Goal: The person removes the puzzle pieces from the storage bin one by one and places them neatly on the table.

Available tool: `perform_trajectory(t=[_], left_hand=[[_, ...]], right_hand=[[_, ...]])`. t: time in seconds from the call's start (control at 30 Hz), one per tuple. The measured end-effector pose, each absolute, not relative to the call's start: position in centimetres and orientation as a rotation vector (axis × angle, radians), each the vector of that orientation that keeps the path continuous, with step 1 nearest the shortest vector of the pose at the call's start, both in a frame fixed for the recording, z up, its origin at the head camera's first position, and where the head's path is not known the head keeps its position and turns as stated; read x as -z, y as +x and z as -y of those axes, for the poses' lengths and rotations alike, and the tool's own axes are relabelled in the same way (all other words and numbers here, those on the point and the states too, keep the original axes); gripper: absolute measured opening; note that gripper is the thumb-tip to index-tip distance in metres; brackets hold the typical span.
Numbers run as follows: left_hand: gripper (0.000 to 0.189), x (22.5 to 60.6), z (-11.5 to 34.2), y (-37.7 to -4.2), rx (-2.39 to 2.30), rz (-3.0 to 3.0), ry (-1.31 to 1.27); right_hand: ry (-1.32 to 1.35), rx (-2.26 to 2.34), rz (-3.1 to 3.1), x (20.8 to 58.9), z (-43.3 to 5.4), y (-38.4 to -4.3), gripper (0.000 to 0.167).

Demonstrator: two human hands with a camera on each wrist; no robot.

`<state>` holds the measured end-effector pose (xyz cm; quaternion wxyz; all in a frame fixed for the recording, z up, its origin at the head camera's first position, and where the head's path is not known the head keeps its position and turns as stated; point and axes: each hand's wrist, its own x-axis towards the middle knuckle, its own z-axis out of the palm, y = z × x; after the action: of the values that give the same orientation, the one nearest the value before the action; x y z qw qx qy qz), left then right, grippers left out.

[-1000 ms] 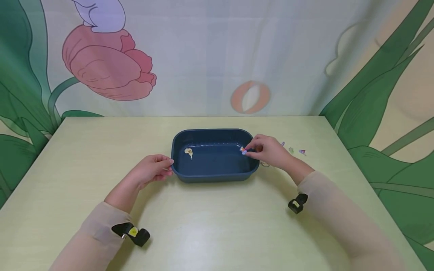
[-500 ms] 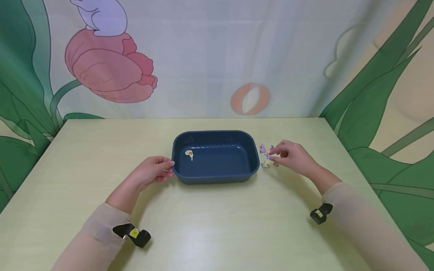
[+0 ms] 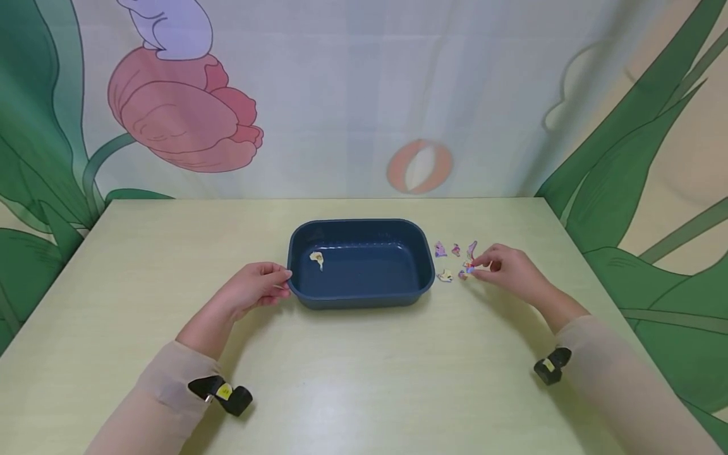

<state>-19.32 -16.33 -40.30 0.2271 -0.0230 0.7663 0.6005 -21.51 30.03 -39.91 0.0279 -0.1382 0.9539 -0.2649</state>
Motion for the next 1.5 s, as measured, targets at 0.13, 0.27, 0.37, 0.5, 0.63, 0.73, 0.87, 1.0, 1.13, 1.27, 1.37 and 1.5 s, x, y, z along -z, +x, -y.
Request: perform_trajectory(t=[0.13,0.27,0.37,0.5,0.63,0.73,0.87,1.0,1.13,1.27,1.37,1.5], left_hand=[[0.034,40.4,16.3,-19.4,-1.654,-2.113,-0.075],[0.035,40.3,16.3,-19.4,-1.659,-2.103,-0.058],[0.037,40.3,16.3,-19.3,-1.66,-2.101,-0.055],[0.036,40.3,16.3,-19.3,-1.657,-2.097,-0.068],[0.035,40.4,16.3,-19.3,-1.659,-2.094,-0.068],[0.035,40.4,16.3,-19.3,-1.662,-2.094,-0.062],[0.035,40.4,16.4,-19.3,-1.666,-2.091,-0.058],[0.036,40.4,16.4,-19.3,-1.669,-2.087,-0.049],[0.037,40.3,16.2,-19.3,-1.664,-2.088,-0.057],[0.037,40.3,16.2,-19.3,-1.657,-2.092,-0.061],[0.037,40.2,16.2,-19.2,-1.654,-2.093,-0.053],[0.038,40.3,16.4,-19.3,-1.649,-2.104,-0.061]], right_hand=[[-0.45,0.799,-2.963,40.2,-30.7,-21.5,0.017],[-0.438,0.775,-2.978,40.6,-31.4,-21.6,0.016],[-0.412,0.775,-2.978,40.9,-31.9,-21.6,0.017],[-0.368,0.774,-2.972,41.3,-32.6,-21.6,0.017],[-0.313,0.744,-2.96,41.6,-33.3,-21.6,0.018],[-0.281,0.724,-2.948,41.9,-33.7,-21.7,0.018],[-0.259,0.706,-2.941,42.1,-34.1,-21.8,0.018],[-0.226,0.684,-2.924,42.1,-34.4,-22.0,0.018],[-0.183,0.658,-2.903,42.2,-34.6,-22.1,0.018],[-0.138,0.655,-2.878,42.3,-34.6,-22.2,0.018],[-0.104,0.658,-2.86,42.3,-34.5,-22.2,0.019],[-0.092,0.653,-2.853,42.2,-34.3,-22.3,0.02]])
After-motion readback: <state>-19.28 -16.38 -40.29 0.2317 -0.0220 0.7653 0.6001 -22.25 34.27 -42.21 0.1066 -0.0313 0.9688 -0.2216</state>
